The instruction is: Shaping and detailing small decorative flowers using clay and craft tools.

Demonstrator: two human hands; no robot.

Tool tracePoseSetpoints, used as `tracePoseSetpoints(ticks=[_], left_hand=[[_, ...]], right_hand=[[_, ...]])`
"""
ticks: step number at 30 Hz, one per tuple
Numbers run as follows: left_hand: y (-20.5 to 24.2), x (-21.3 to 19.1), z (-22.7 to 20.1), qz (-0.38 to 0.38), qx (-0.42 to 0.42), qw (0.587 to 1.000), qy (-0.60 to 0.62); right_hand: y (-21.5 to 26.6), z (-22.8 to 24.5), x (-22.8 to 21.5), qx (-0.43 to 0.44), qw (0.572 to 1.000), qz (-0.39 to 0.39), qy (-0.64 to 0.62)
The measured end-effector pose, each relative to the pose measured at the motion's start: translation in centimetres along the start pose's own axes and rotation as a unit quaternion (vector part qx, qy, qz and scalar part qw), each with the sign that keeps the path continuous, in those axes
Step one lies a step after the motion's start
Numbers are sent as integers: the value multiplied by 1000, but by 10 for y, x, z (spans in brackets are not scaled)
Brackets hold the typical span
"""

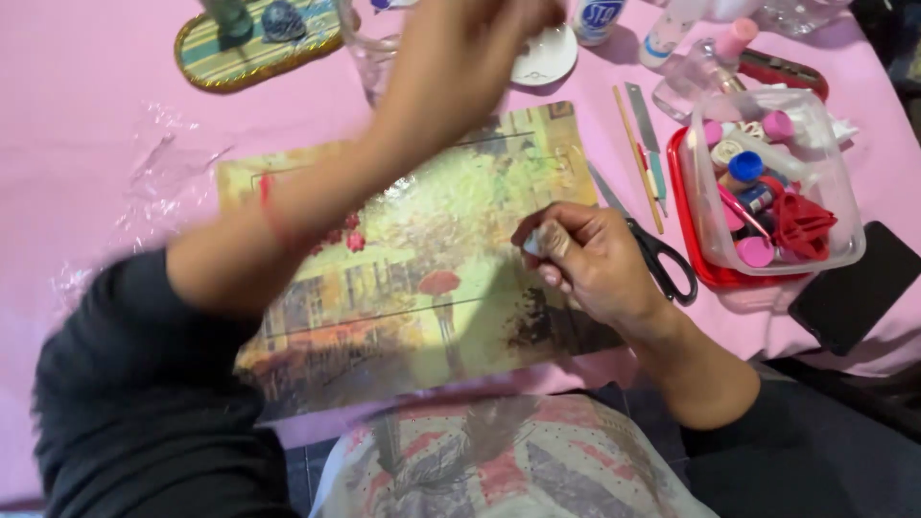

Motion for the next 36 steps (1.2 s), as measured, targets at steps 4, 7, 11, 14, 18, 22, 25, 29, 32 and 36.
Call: tracePoseSetpoints(ticks=[4, 7, 11, 14, 18, 22, 25, 29, 32, 36], left_hand=[[91, -147, -42, -56, -220, 718, 658], [134, -140, -62, -61, -217, 762, 608], [152, -119, -49, -190, -263, 745, 583], [158, -113, -44, -179, -279, 736, 590], [172, -91, -50, -168, -306, 724, 595], [175, -83, -42, -150, -325, 698, 620], [173, -83, -33, -148, -330, 675, 643], [180, -68, -37, -114, -357, 622, 688], [180, -66, -45, -85, -428, 464, 771], [178, -57, -49, -82, -421, 342, 836]], right_hand=[[-16, 17, 19, -81, 994, 44, -66], [-27, 6, 38, -7, 984, 67, -167], [-35, -17, 66, 57, 980, 17, -191], [-39, -12, 74, 57, 980, 55, -185], [-48, -40, 75, 63, 981, 53, -177], [-51, -43, 72, 35, 987, 26, -153], [-59, -49, 64, 3, 990, 24, -139], [-63, -58, 60, -45, 996, 6, -81], [-62, -62, 60, -86, 994, -11, -63], [-57, -43, 67, -79, 993, 25, -90]])
Point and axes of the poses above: each hand's wrist, its own y-axis away from the middle knuckle, its own x-axis out of the palm, z = x × y, the point moved 4 cm from there along -y, towards the middle knuckle, and after that the axes turned 11 degrees about y, right-handed, at the moved point
